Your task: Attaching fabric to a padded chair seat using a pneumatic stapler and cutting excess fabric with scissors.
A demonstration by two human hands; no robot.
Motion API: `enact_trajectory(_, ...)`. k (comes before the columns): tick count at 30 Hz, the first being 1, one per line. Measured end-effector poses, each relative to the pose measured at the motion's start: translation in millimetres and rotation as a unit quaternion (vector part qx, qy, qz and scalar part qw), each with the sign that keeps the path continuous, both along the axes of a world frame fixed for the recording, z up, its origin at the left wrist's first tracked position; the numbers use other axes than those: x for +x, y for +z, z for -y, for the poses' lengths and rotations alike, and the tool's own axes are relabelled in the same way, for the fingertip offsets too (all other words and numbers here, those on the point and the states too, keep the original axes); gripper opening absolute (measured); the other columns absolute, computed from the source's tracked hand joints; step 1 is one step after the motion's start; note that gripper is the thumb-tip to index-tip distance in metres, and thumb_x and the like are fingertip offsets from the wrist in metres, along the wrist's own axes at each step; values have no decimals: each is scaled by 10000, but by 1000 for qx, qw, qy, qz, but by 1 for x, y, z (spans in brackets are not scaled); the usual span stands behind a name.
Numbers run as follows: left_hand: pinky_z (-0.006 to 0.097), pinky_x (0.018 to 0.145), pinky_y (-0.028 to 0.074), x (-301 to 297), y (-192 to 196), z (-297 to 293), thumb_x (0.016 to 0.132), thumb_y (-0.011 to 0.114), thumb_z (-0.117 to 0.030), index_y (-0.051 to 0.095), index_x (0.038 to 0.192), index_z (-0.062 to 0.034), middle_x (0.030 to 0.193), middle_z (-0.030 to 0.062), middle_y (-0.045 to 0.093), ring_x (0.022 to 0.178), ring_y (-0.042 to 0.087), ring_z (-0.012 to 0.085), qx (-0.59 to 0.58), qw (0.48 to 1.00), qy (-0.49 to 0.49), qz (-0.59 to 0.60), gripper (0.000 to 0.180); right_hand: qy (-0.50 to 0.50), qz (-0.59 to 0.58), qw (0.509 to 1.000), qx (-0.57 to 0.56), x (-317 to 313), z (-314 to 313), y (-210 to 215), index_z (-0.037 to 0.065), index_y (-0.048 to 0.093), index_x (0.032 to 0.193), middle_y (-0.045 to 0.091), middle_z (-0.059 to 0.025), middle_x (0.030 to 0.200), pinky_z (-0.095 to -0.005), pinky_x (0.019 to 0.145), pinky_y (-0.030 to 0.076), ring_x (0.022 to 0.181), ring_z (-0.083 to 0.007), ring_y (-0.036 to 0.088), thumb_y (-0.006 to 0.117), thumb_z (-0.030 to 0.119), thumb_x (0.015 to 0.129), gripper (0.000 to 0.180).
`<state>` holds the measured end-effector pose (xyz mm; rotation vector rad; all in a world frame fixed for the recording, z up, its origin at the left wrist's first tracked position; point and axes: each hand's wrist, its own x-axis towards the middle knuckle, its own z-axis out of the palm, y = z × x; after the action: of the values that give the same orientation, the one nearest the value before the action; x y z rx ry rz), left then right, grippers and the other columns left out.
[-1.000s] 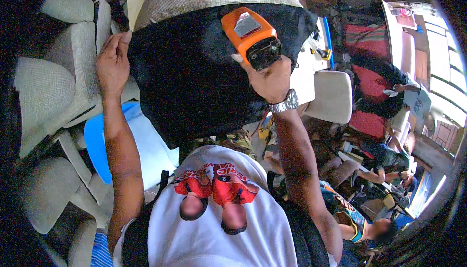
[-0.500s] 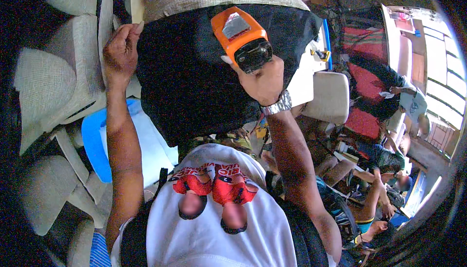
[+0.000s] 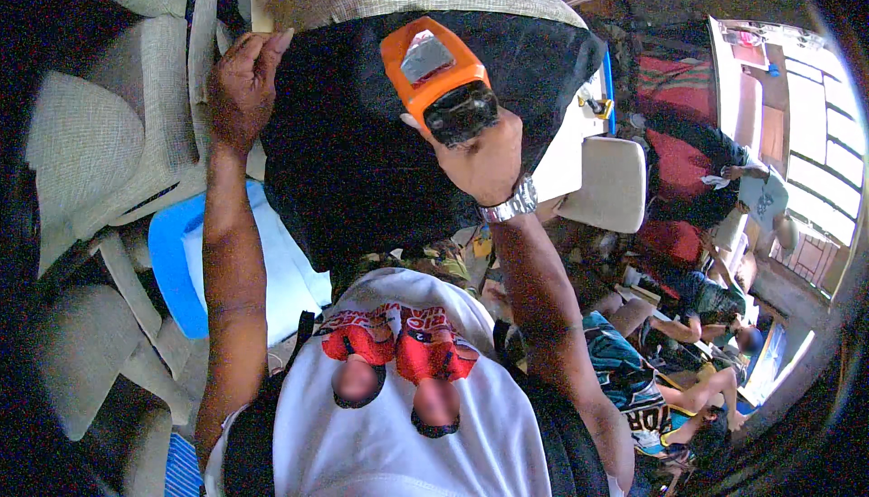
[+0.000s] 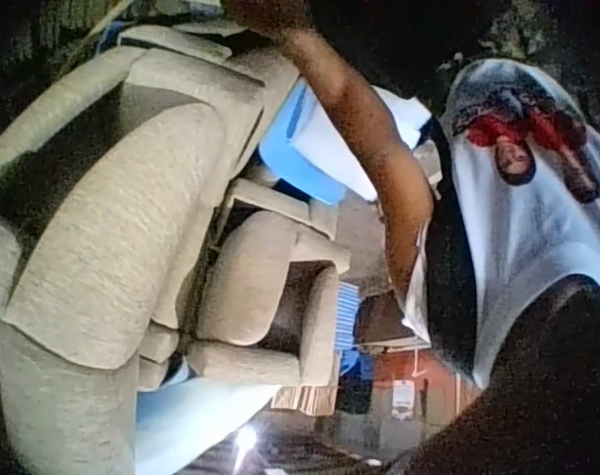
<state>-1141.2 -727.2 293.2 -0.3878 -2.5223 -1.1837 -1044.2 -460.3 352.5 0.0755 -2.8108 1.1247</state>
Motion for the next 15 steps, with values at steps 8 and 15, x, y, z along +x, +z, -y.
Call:
enact_trajectory(8, 393, 667, 498, -1, 2, 13, 930, 609, -238, 640, 879, -25, 842, 137, 639, 774, 626, 343, 37, 999, -2, -22, 221, 19, -37, 999, 31, -2, 28, 2, 21, 670, 898, 712, -72, 833, -333, 719, 531, 789, -179, 689, 819, 113, 736, 239)
enact_trajectory(15, 408, 659, 488, 1, 6, 15, 930, 607, -232, 635, 860, -19, 819, 150, 625, 760, 614, 359, 31, 999, -9, -21, 226, 35, -64, 997, -5, 0, 46, 8, 67, 670, 979, 694, -109, 755, -345, 604, 539, 697, -260, 706, 782, 182, 729, 297)
